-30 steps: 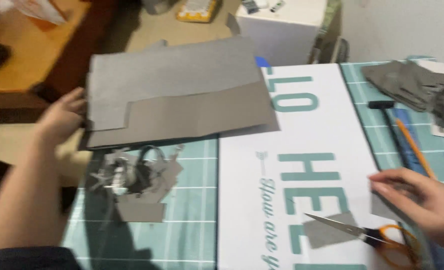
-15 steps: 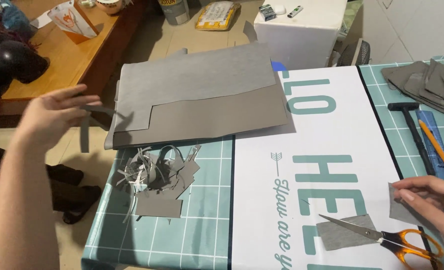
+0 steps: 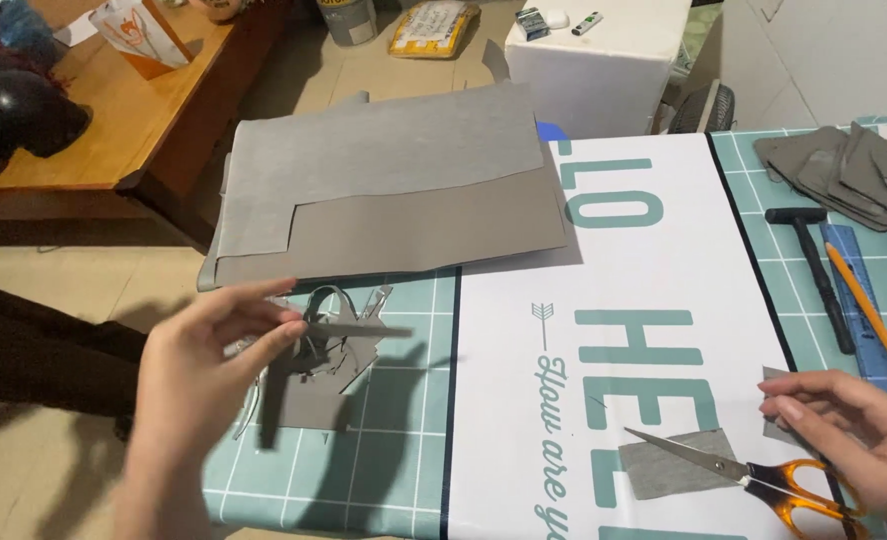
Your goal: Measuring, marking, and cutting grey material using a ruler, pencil, and scissors on a cutting table.
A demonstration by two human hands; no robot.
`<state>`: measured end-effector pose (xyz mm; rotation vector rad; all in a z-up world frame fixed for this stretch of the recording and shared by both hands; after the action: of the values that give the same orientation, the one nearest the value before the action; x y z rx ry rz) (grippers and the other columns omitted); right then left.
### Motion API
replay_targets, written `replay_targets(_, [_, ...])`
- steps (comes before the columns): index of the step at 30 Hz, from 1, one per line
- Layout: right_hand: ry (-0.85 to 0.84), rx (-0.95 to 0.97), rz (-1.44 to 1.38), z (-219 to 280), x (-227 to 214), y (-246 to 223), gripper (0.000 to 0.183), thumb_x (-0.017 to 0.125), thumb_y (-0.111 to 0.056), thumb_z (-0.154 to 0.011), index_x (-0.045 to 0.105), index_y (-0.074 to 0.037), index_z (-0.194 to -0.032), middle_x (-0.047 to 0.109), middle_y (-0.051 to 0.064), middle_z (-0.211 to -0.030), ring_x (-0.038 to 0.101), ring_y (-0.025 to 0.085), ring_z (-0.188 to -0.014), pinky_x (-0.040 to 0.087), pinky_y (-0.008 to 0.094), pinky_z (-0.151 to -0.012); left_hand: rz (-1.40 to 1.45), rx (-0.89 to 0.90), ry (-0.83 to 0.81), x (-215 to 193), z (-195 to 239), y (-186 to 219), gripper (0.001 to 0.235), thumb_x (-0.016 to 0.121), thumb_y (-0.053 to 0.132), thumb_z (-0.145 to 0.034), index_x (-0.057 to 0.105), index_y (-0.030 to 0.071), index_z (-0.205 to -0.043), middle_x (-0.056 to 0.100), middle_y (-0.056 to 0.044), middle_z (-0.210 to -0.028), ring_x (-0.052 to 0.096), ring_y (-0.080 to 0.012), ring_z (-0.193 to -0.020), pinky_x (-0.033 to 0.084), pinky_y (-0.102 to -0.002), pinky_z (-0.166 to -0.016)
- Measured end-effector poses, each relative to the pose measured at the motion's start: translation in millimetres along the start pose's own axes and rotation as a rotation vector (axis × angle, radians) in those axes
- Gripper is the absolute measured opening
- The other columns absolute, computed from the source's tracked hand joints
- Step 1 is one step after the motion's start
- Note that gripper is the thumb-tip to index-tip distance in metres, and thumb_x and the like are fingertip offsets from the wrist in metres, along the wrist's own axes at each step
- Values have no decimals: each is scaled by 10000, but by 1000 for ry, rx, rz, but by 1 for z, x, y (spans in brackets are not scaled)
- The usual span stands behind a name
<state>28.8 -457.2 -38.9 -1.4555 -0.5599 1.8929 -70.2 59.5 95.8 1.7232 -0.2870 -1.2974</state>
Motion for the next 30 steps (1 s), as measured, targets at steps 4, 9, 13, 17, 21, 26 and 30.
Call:
replay_targets(4, [-4, 42, -87, 12, 1, -10, 290, 609, -25, -985, 770, 44, -1216, 839, 229, -1068, 775, 310, -1022, 590, 391, -1011, 119, 153, 264, 16, 29, -30, 354, 808, 112, -852, 746, 93, -1199, 754, -19, -815, 738, -88, -922, 585, -257, -975])
replay_targets(9, [18, -12, -79, 16, -1, -15, 236, 656, -59, -950, 788, 22, -1129, 845, 163, -1086, 779, 248, -988, 565, 342, -1006, -213, 426, 335, 30, 31, -58, 314, 834, 105, -897, 764, 128, -1203, 779, 27, -924, 656, -146, -878, 556, -274, -884])
replay_targets(13, [110, -332, 30, 21, -10, -2, 176, 779, -141, -849, 834, -92, -1009, 829, -36, -887, 634, 97, -690, 523, 215, -779, -722, 781, 485, 45, 35, -74, 165, 875, 102, -1028, 831, 240, -1107, 775, 30, -1197, 643, -276, -975, 522, -359, -909])
replay_targets(17, [103, -654, 217, 45, -18, -16, 47, 810, -185, -776, 785, -158, -805, 784, -60, -787, 643, 90, -669, 517, 228, -657, -783, 766, 578, 45, 40, -102, 243, 1049, 152, -1043, 868, 291, -1125, 683, -71, -1198, 588, -307, -998, 459, -443, -926])
replay_targets(21, [-181, -240, 682, 47, -9, 4, 285, 827, -478, -715, 807, -385, -984, 796, -208, -1054, 683, 57, -1051, 567, 291, -895, -559, 829, 469, 68, 71, -28, 234, 971, -41, -1081, 873, 136, -1198, 621, -134, -1051, 510, -292, -879, 475, -440, -908])
replay_targets(26, [-230, -73, 897, 57, -9, 12, 434, 780, -567, -759, 688, -431, -1161, 731, -222, -1187, 632, 49, -1185, 571, 319, -963, -148, 941, 18, 166, 105, 57, 234, 911, 158, -763, 754, 166, -938, 685, -52, -983, 612, -240, -815, 439, -403, -781])
replay_targets(30, [-248, -24, 916, 56, -10, 40, 472, 741, -568, -792, 633, -441, -1233, 682, -203, -1267, 602, 42, -1247, 558, 321, -1039, -347, 861, -267, 240, 122, 62, 356, 721, 452, -930, 671, 100, -963, 636, -68, -932, 563, -273, -863, 443, -440, -736])
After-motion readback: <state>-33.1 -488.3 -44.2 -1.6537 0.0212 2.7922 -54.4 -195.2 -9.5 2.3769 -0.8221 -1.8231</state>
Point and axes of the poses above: each hand's wrist, its own z-axis away from the middle knuckle, its own x-axis out of the palm, y = z × x, the point moved 6 cm from there along -z, towards the middle knuckle
